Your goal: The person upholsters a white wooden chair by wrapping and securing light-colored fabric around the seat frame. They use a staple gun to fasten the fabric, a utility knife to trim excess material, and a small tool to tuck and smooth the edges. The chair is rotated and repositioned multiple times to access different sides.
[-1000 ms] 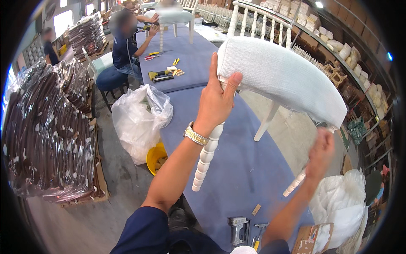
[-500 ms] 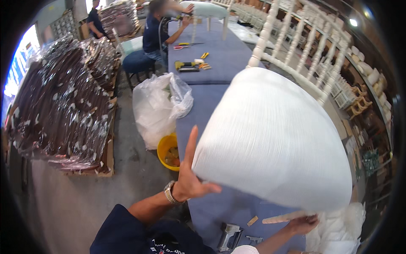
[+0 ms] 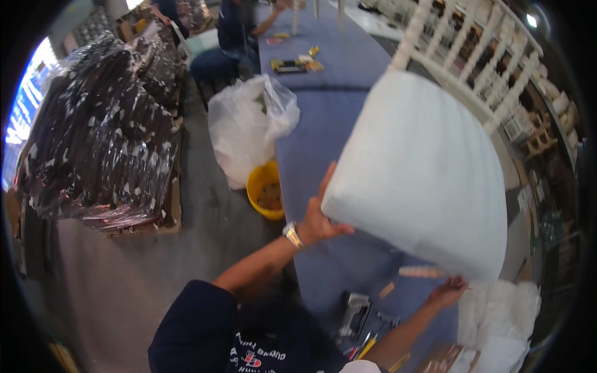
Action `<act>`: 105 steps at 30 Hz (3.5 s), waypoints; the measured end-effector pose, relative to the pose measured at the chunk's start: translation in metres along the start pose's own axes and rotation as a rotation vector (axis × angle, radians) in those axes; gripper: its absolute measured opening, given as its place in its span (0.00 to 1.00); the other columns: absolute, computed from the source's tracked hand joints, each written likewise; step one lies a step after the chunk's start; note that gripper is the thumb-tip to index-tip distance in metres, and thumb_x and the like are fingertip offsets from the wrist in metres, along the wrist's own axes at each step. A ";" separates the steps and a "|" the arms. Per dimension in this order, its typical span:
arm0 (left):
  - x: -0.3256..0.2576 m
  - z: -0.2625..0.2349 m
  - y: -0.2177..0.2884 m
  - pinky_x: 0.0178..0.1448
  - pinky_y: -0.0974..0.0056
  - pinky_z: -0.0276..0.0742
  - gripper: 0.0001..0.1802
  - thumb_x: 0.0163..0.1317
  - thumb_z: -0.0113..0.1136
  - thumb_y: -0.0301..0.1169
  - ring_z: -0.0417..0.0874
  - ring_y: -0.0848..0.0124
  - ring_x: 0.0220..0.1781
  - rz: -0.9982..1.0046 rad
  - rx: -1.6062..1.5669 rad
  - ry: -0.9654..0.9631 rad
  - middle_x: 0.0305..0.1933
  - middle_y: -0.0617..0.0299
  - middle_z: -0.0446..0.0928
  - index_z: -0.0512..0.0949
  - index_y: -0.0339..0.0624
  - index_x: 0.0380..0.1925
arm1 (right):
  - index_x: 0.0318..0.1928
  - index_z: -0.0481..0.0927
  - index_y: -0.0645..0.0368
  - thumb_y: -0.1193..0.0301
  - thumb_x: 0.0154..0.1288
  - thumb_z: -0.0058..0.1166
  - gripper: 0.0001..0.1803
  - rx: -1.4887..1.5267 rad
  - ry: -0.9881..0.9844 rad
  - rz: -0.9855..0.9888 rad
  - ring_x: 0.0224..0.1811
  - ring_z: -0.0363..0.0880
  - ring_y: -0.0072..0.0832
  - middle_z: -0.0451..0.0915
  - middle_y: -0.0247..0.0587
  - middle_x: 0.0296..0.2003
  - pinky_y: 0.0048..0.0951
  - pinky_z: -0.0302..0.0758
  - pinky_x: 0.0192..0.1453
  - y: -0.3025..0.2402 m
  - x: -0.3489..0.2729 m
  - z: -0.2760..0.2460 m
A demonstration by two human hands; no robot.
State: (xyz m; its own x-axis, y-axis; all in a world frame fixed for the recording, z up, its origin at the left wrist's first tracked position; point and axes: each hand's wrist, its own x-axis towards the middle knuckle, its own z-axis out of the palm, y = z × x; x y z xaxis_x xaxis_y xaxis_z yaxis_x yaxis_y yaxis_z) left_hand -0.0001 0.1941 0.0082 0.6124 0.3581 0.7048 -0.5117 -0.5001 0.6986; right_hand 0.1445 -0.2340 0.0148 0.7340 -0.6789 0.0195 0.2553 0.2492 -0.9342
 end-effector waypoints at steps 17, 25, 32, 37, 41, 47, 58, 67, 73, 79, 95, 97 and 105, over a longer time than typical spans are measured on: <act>0.102 -0.041 0.057 0.85 0.39 0.45 0.52 0.58 0.71 0.61 0.47 0.47 0.87 0.390 -0.018 -0.277 0.85 0.45 0.52 0.66 0.42 0.76 | 0.35 0.82 0.62 0.63 0.83 0.48 0.19 -1.062 -0.363 -0.708 0.25 0.61 0.18 0.66 0.27 0.22 0.24 0.57 0.30 -0.230 -0.176 -0.072; 0.107 -0.038 0.052 0.86 0.42 0.35 0.37 0.62 0.69 0.54 0.49 0.51 0.88 0.429 -0.118 -0.306 0.82 0.49 0.63 0.79 0.47 0.67 | 0.34 0.83 0.54 0.68 0.64 0.68 0.07 -1.252 -0.833 -1.114 0.29 0.75 0.36 0.78 0.35 0.29 0.37 0.70 0.29 -0.237 -0.346 0.118; 0.111 -0.032 0.053 0.87 0.45 0.34 0.36 0.62 0.67 0.52 0.54 0.50 0.86 0.418 -0.146 -0.290 0.79 0.48 0.67 0.80 0.43 0.66 | 0.29 0.79 0.52 0.65 0.66 0.67 0.11 -1.656 -0.755 -1.141 0.27 0.73 0.33 0.75 0.32 0.24 0.37 0.67 0.30 -0.222 -0.401 0.176; 0.110 -0.032 0.053 0.87 0.44 0.33 0.37 0.65 0.63 0.54 0.55 0.52 0.86 0.414 -0.142 -0.286 0.79 0.51 0.68 0.79 0.43 0.67 | 0.28 0.76 0.51 0.63 0.68 0.65 0.14 -1.774 -0.710 -1.168 0.28 0.74 0.33 0.73 0.32 0.24 0.37 0.68 0.29 -0.219 -0.414 0.196; 0.109 -0.030 0.051 0.86 0.42 0.31 0.35 0.66 0.62 0.55 0.56 0.52 0.85 0.412 -0.162 -0.283 0.79 0.52 0.68 0.80 0.41 0.64 | 0.28 0.75 0.52 0.62 0.70 0.63 0.15 -1.845 -0.693 -1.152 0.28 0.75 0.33 0.74 0.32 0.24 0.39 0.69 0.29 -0.219 -0.419 0.204; 0.108 -0.029 0.049 0.86 0.40 0.31 0.35 0.66 0.62 0.55 0.57 0.52 0.85 0.397 -0.195 -0.283 0.78 0.53 0.69 0.81 0.40 0.63 | 0.28 0.76 0.52 0.61 0.71 0.61 0.15 -1.920 -0.711 -1.091 0.29 0.76 0.34 0.75 0.33 0.24 0.38 0.70 0.30 -0.218 -0.421 0.213; 0.104 -0.026 0.051 0.86 0.38 0.33 0.36 0.60 0.67 0.53 0.62 0.55 0.83 0.367 -0.219 -0.263 0.77 0.58 0.71 0.81 0.42 0.63 | 0.29 0.79 0.52 0.70 0.58 0.61 0.04 -2.045 -0.916 -1.182 0.32 0.82 0.26 0.78 0.29 0.24 0.33 0.74 0.27 -0.223 -0.415 0.223; 0.102 -0.025 0.052 0.85 0.39 0.36 0.30 0.60 0.67 0.50 0.67 0.57 0.80 0.372 -0.216 -0.212 0.71 0.63 0.78 0.85 0.47 0.58 | 0.28 0.79 0.51 0.70 0.57 0.62 0.04 -1.943 -0.973 -1.176 0.28 0.83 0.26 0.78 0.28 0.23 0.34 0.72 0.24 -0.222 -0.407 0.219; 0.100 -0.024 0.052 0.85 0.38 0.33 0.21 0.58 0.70 0.45 0.68 0.59 0.79 0.379 -0.264 -0.195 0.68 0.70 0.81 0.90 0.56 0.51 | 0.29 0.80 0.52 0.70 0.58 0.62 0.04 -1.857 -0.960 -1.107 0.28 0.84 0.28 0.80 0.31 0.23 0.36 0.74 0.25 -0.219 -0.405 0.211; 0.108 -0.026 0.052 0.87 0.45 0.31 0.14 0.66 0.61 0.40 0.69 0.59 0.79 0.459 -0.246 -0.222 0.62 0.71 0.85 0.92 0.57 0.46 | 0.32 0.80 0.53 0.68 0.64 0.60 0.05 -1.867 -0.896 -1.134 0.30 0.85 0.32 0.81 0.32 0.25 0.38 0.76 0.27 -0.220 -0.402 0.206; 0.246 -0.063 0.066 0.84 0.34 0.50 0.40 0.41 0.80 0.53 0.55 0.55 0.86 1.134 -0.203 -1.197 0.81 0.67 0.63 0.84 0.68 0.61 | 0.35 0.84 0.65 0.72 0.69 0.66 0.08 -0.864 -0.265 -0.461 0.24 0.68 0.18 0.76 0.33 0.22 0.23 0.64 0.29 -0.179 -0.443 0.067; 0.239 -0.052 0.074 0.84 0.33 0.49 0.45 0.37 0.83 0.48 0.50 0.58 0.87 1.281 -0.045 -1.315 0.85 0.70 0.55 0.82 0.73 0.63 | 0.35 0.84 0.65 0.72 0.68 0.66 0.08 -0.773 -0.221 -0.354 0.23 0.67 0.19 0.76 0.35 0.21 0.25 0.64 0.28 -0.149 -0.450 0.063; 0.239 -0.032 0.106 0.85 0.30 0.40 0.13 0.47 0.82 0.38 0.66 0.63 0.81 1.550 -0.036 -1.593 0.58 0.78 0.87 0.91 0.66 0.34 | 0.36 0.86 0.62 0.68 0.68 0.67 0.09 -0.799 -0.235 -0.264 0.20 0.73 0.30 0.81 0.43 0.24 0.30 0.68 0.27 -0.078 -0.470 0.056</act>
State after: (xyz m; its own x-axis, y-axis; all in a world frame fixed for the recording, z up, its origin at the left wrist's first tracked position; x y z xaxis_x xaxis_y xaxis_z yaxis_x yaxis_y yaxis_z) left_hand 0.0729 0.2526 0.2546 -0.3326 -0.9382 -0.0952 -0.9312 0.3427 -0.1243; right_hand -0.1851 0.1040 0.0979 0.8461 -0.4644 0.2616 -0.0178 -0.5151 -0.8570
